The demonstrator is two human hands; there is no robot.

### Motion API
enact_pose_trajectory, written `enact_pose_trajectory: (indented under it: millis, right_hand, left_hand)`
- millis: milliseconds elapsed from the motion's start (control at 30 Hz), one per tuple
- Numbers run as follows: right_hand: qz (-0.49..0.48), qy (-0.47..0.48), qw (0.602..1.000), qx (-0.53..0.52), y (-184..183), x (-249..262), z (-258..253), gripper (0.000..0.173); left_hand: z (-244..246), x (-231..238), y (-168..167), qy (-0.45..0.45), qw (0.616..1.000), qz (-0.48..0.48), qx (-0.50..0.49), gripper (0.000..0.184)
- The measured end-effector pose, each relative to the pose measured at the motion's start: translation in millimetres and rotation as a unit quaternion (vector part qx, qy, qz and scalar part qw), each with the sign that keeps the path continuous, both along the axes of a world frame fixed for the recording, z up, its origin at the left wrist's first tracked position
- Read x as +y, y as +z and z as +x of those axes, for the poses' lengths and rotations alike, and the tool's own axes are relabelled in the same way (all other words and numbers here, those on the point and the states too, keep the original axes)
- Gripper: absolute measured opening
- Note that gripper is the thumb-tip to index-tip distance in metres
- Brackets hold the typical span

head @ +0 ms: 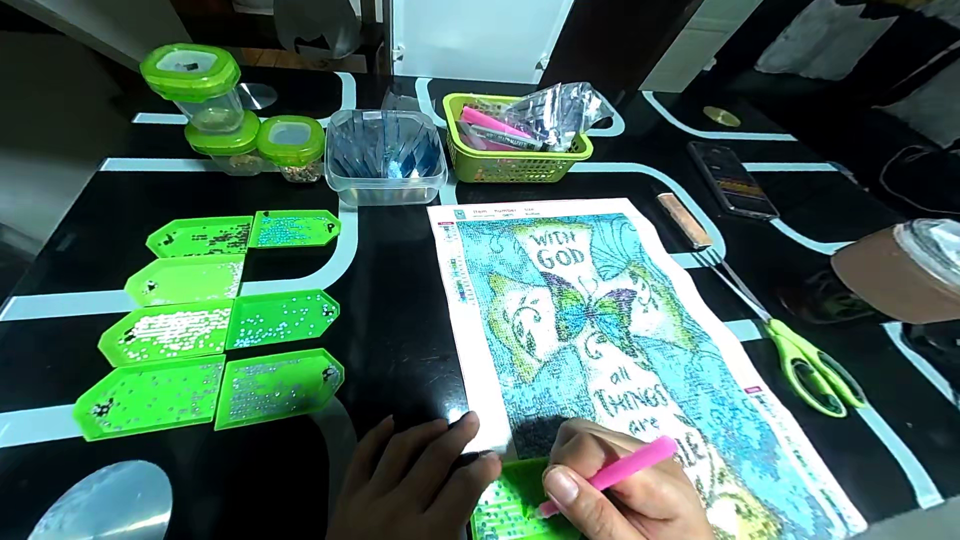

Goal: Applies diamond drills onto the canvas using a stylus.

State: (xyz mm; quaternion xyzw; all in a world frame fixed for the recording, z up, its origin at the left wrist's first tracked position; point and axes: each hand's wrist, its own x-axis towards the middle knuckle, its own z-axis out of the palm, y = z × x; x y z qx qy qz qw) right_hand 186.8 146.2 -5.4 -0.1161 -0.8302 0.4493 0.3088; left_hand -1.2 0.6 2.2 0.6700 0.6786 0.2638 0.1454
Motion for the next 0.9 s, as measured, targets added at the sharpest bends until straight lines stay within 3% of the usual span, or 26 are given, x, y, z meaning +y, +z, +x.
enact_pose_trajectory:
  millis: [767, 900]
  right_hand:
    - [0.037, 0.012, 0.999, 0.003, -2.2, 0.7, 0.8, 0.03]
    - [0.008, 0.009, 1.0, 0.011, -2.0, 0.9, 1.1, 0.03]
  left_hand:
    - [0.3, 0.3, -1.7, 0.003, 1.0, 0.008, 0.0, 0.038]
    - [0.4, 0.5, -1.0, 0.004, 1.0, 0.005, -0.002, 0.038]
